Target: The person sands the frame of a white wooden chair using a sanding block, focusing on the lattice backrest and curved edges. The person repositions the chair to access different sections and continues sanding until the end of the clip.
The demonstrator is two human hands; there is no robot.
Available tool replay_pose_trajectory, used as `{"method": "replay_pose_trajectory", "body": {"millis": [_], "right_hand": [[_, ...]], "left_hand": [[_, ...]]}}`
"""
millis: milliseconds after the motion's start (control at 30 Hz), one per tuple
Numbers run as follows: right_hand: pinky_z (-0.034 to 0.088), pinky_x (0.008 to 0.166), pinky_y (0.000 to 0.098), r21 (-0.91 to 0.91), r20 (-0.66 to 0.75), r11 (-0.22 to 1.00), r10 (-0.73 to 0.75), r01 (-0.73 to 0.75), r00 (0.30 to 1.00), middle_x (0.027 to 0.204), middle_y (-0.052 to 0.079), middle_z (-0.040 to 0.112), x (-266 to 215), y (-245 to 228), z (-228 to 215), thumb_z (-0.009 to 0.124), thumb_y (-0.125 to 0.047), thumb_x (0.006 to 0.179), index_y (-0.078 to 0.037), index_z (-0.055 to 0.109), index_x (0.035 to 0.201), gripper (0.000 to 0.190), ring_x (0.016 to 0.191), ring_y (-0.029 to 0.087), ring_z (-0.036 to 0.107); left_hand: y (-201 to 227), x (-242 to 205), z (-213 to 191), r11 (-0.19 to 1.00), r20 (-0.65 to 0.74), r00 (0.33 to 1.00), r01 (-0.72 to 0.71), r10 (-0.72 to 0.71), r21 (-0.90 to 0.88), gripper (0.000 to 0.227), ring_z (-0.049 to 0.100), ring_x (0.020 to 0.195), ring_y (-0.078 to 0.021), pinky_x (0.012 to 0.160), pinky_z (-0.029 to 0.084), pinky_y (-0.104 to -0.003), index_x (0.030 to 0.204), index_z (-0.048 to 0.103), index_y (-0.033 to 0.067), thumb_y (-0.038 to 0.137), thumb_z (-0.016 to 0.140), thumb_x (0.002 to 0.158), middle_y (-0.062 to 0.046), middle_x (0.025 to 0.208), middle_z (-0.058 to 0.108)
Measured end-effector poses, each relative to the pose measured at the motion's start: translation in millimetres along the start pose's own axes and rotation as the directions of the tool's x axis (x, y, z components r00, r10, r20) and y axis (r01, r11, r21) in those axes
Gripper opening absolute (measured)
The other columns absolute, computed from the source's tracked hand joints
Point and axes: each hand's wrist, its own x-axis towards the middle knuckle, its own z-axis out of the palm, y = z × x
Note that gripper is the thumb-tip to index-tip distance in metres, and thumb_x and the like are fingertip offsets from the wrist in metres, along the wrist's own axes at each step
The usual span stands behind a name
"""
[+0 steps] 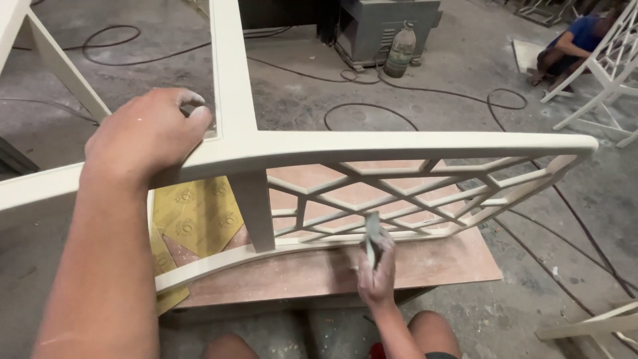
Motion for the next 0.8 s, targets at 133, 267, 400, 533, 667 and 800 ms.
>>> {"method": "replay_pose_trajectory", "body": {"millis": [133,267,400,533,667,800], "right_hand": [[0.046,0.098,0.0420,-0.198,0.042,0.980,0.010,-0.002,0.999,0.110,0.016,0.056,29,-6,13,0.054,-0.007,0.094,-0.001,0.054,0.110,0.017,0.109,0.032,0.056],[0.044,0.076,0.0358,-0.236,-0.139,0.960,0.116,-0.147,0.983,0.088,0.007,0.053,42,-1,18,0.077,-0.013,0.083,-0.008,0.053,0.090,0.025,0.083,0.024,0.053],[0.046,0.073,0.0318,-0.161,-0.206,0.987,-0.037,0.003,0.978,0.081,0.006,0.056,40,-12,8,0.072,-0.009,0.096,-0.004,0.057,0.085,0.019,0.078,0.019,0.054],[0.046,0.068,0.0310,-0.226,-0.208,0.974,-0.013,-0.036,0.978,0.081,0.006,0.064,32,-19,12,0.072,-0.013,0.096,-0.004,0.065,0.087,0.015,0.076,0.018,0.059],[0.057,0.086,0.0273,0.010,-0.275,0.975,0.216,-0.222,0.937,0.099,0.009,0.068,38,-25,22,0.077,-0.017,0.092,-0.003,0.060,0.127,0.041,0.098,0.017,0.067],[0.058,0.094,0.0354,-0.166,-0.334,0.984,-0.001,-0.058,0.942,0.110,0.014,0.063,43,-31,27,0.072,-0.019,0.097,0.002,0.068,0.118,0.030,0.104,0.024,0.066]], "left_hand": [[-2,2,2,1.000,-0.007,1.000,-0.001,0.001,0.007,0.044,0.062,0.111,-0.0357,0.091,0.048,-0.055,0.117,0.072,0.0271,0.031,0.036,0.091,-0.006,0.120,0.072],[-2,3,3,1.000,-0.009,1.000,-0.008,0.008,0.005,0.049,0.062,0.115,-0.0354,0.094,0.048,-0.056,0.127,0.069,0.0290,0.030,0.036,0.091,-0.007,0.123,0.071],[-3,6,5,1.000,-0.022,1.000,-0.013,0.013,0.007,0.050,0.061,0.116,-0.0372,0.094,0.047,-0.057,0.126,0.070,0.0296,0.030,0.036,0.089,-0.006,0.126,0.070],[0,2,3,1.000,-0.010,1.000,0.004,-0.004,0.008,0.049,0.061,0.115,-0.0376,0.094,0.047,-0.057,0.122,0.071,0.0308,0.029,0.035,0.089,-0.005,0.124,0.070],[-2,4,3,1.000,-0.012,1.000,-0.006,0.006,0.007,0.049,0.061,0.113,-0.0371,0.091,0.048,-0.057,0.122,0.071,0.0298,0.029,0.036,0.089,-0.007,0.121,0.071],[-3,2,1,1.000,-0.008,1.000,-0.027,0.027,0.006,0.044,0.062,0.105,-0.0360,0.084,0.048,-0.056,0.114,0.071,0.0239,0.026,0.035,0.089,-0.008,0.111,0.073]]}}
